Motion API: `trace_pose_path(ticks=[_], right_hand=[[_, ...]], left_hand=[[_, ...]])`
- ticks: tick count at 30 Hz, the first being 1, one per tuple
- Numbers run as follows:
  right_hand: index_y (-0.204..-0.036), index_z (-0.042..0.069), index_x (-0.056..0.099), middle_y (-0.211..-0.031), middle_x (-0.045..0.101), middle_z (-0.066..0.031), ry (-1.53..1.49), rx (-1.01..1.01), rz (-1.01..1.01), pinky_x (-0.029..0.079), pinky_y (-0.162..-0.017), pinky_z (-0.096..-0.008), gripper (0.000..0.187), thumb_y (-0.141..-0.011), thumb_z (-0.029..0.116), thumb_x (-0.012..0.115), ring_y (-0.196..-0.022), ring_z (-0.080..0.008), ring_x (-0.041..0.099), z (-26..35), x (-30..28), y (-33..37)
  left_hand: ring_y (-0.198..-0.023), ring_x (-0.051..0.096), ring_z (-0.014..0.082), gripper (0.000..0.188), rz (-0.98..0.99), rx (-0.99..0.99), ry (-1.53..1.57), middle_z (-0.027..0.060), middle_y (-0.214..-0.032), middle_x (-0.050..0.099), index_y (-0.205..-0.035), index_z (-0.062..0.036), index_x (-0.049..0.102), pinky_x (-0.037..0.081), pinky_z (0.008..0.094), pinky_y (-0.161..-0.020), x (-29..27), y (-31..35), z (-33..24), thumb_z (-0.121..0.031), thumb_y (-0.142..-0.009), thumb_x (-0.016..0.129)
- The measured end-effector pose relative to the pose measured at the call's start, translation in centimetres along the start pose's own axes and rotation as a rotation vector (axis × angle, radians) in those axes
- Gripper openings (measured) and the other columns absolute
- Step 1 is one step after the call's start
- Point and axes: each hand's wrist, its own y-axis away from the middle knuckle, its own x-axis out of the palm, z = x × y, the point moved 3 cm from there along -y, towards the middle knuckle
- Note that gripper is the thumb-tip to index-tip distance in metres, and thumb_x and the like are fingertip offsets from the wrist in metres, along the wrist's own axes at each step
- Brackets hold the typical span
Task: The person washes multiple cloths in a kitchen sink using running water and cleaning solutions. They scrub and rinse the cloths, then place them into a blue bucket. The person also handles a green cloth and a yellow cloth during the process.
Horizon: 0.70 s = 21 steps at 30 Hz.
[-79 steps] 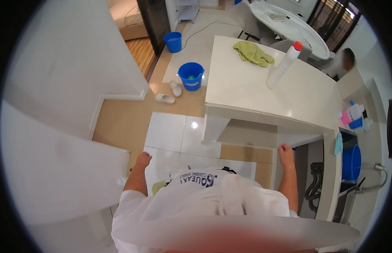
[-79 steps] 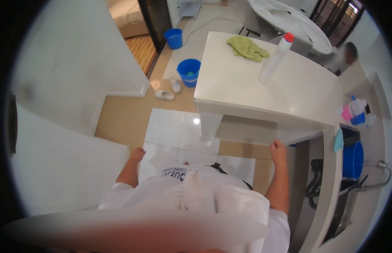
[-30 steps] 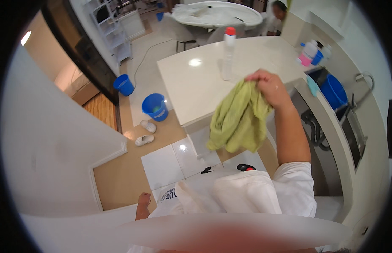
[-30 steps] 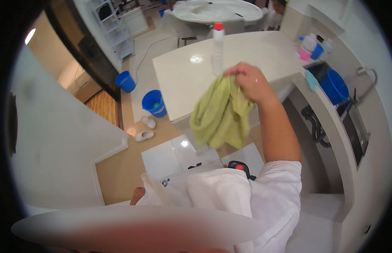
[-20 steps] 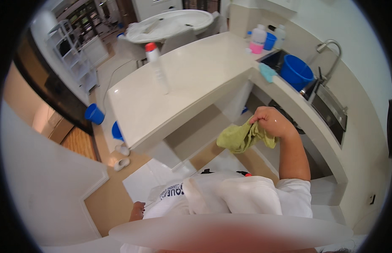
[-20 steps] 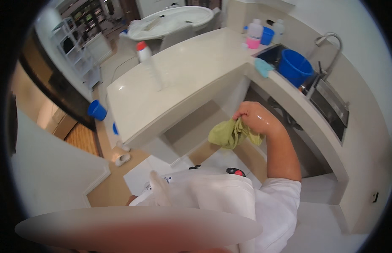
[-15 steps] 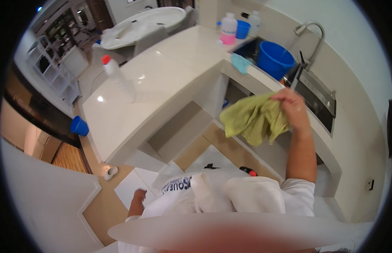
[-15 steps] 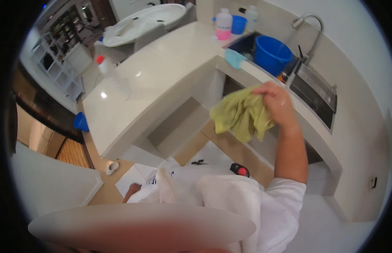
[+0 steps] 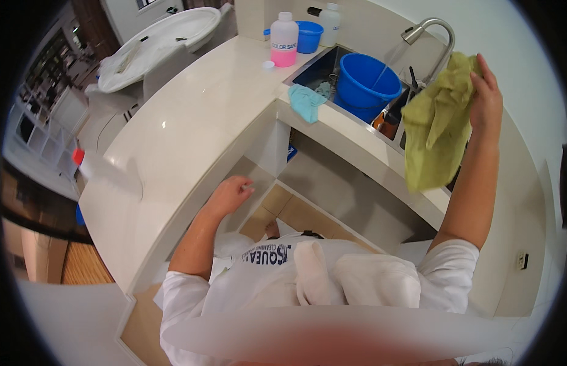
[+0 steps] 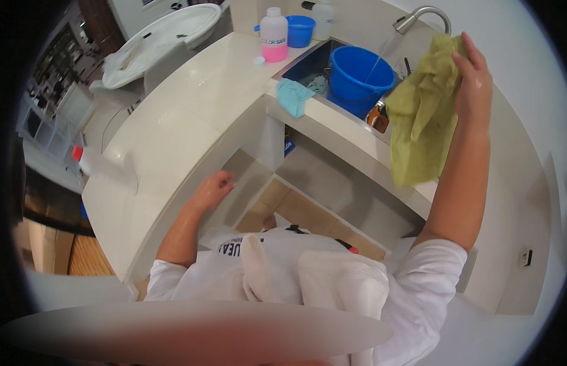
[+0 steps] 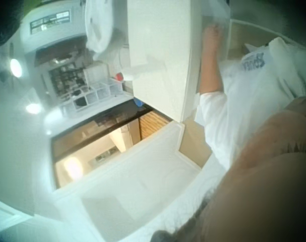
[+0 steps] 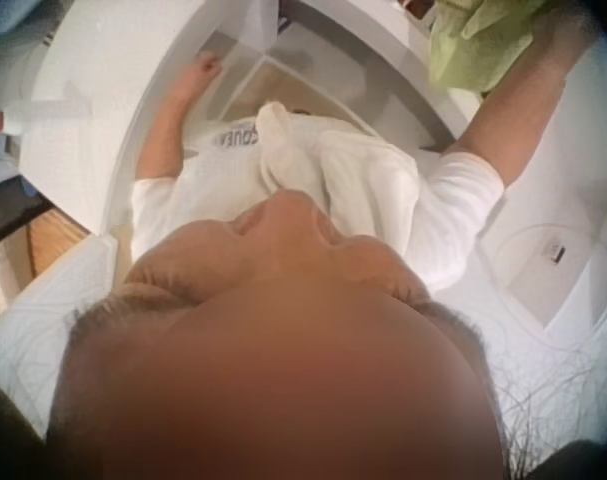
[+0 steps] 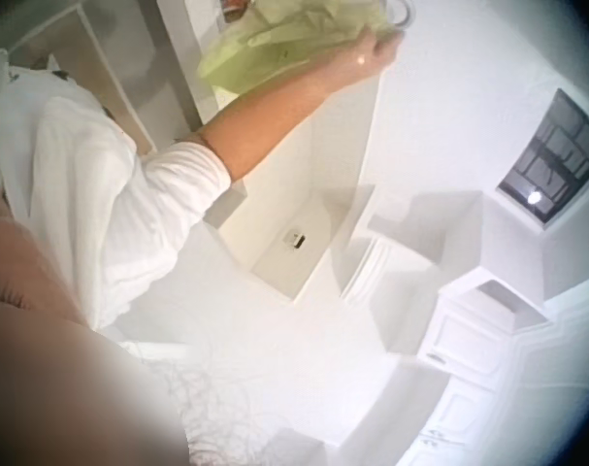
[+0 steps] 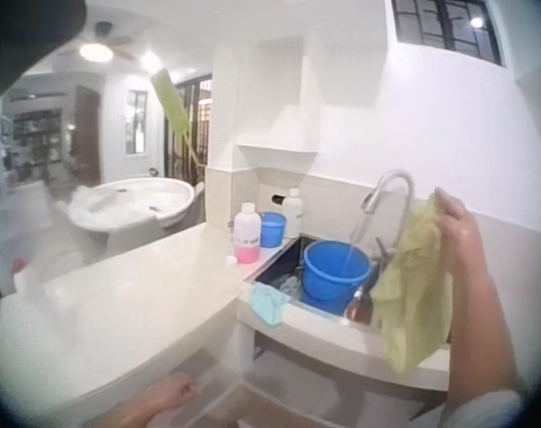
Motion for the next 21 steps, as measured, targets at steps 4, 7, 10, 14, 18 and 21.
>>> trace_pose_path(ticks=[4, 7, 10, 14, 18, 21], right_hand=[[-0.119, -0.003, 0.043, -0.117, 0.045, -0.0128, 0.029, -0.011, -0.149, 0.030, -0.093, -0.0320, 0.048, -0.075, 0.015, 0.052, -0.109, -0.0204, 0.041, -0.8, 0.5, -6.4], [-0.118, -0.004, 0.043, -0.118, 0.044, -0.0129, -0.032, -0.057, -0.205, 0.030, -0.093, -0.0335, 0.049, -0.074, 0.016, 0.053, -0.110, -0.0211, 0.040, -2.4, 1.6, -11.2], [-0.119, -0.002, 0.042, -0.120, 0.042, -0.0120, -0.199, -0.038, -0.266, 0.026, -0.095, -0.0343, 0.047, -0.077, 0.018, 0.050, -0.113, -0.0211, 0.036, -5.5, 3.3, -14.8], [-0.116, -0.002, 0.045, -0.115, 0.045, -0.0107, -0.308, 0.115, -0.208, 0.027, -0.094, -0.0353, 0.047, -0.076, 0.022, 0.052, -0.108, -0.0208, 0.039, -12.4, 6.1, -17.1], [-0.105, 0.006, 0.055, -0.099, 0.054, -0.0055, -0.274, 0.423, -0.148, 0.033, -0.084, -0.0370, 0.035, -0.076, 0.025, 0.055, -0.096, -0.0182, 0.046, -23.3, 7.9, -17.4], [-0.088, 0.006, 0.059, -0.083, 0.056, -0.0055, -0.256, 0.705, -0.230, 0.038, -0.077, -0.0379, 0.022, -0.076, 0.024, 0.055, -0.084, -0.0181, 0.051, -33.3, 8.3, -16.9]], left_hand=[[-0.077, 0.056, 0.0238, 0.029, 0.081, 0.212, 0.045, 0.0136, -0.092, 0.056, -0.098, -0.0032, 0.056, 0.045, 0.0326, -0.070, -2.8, -8.2, -4.9, -0.023, -0.076, 0.057], [-0.080, 0.056, 0.0240, 0.029, 0.165, 0.399, 0.068, 0.0139, -0.094, 0.056, -0.099, -0.0036, 0.056, 0.044, 0.0326, -0.072, -3.8, -14.0, -8.1, -0.023, -0.077, 0.055], [-0.079, 0.056, 0.0244, 0.028, 0.238, 0.562, 0.082, 0.0131, -0.094, 0.056, -0.099, -0.0037, 0.055, 0.044, 0.0330, -0.072, -3.9, -18.4, -10.5, -0.023, -0.078, 0.054], [-0.077, 0.056, 0.0232, 0.027, 0.266, 0.654, 0.043, 0.0118, -0.092, 0.056, -0.098, -0.0042, 0.056, 0.044, 0.0327, -0.069, -3.9, -22.2, -11.6, -0.022, -0.078, 0.056], [-0.077, 0.056, 0.0253, 0.027, 0.283, 0.575, 0.027, 0.0124, -0.094, 0.056, -0.097, -0.0042, 0.057, 0.044, 0.0344, -0.070, -3.7, -24.6, -11.1, -0.023, -0.079, 0.054], [-0.076, 0.056, 0.0255, 0.026, 0.330, 0.405, 0.022, 0.0122, -0.092, 0.057, -0.096, -0.0044, 0.057, 0.044, 0.0343, -0.070, -3.2, -25.8, -10.5, -0.022, -0.078, 0.054]])
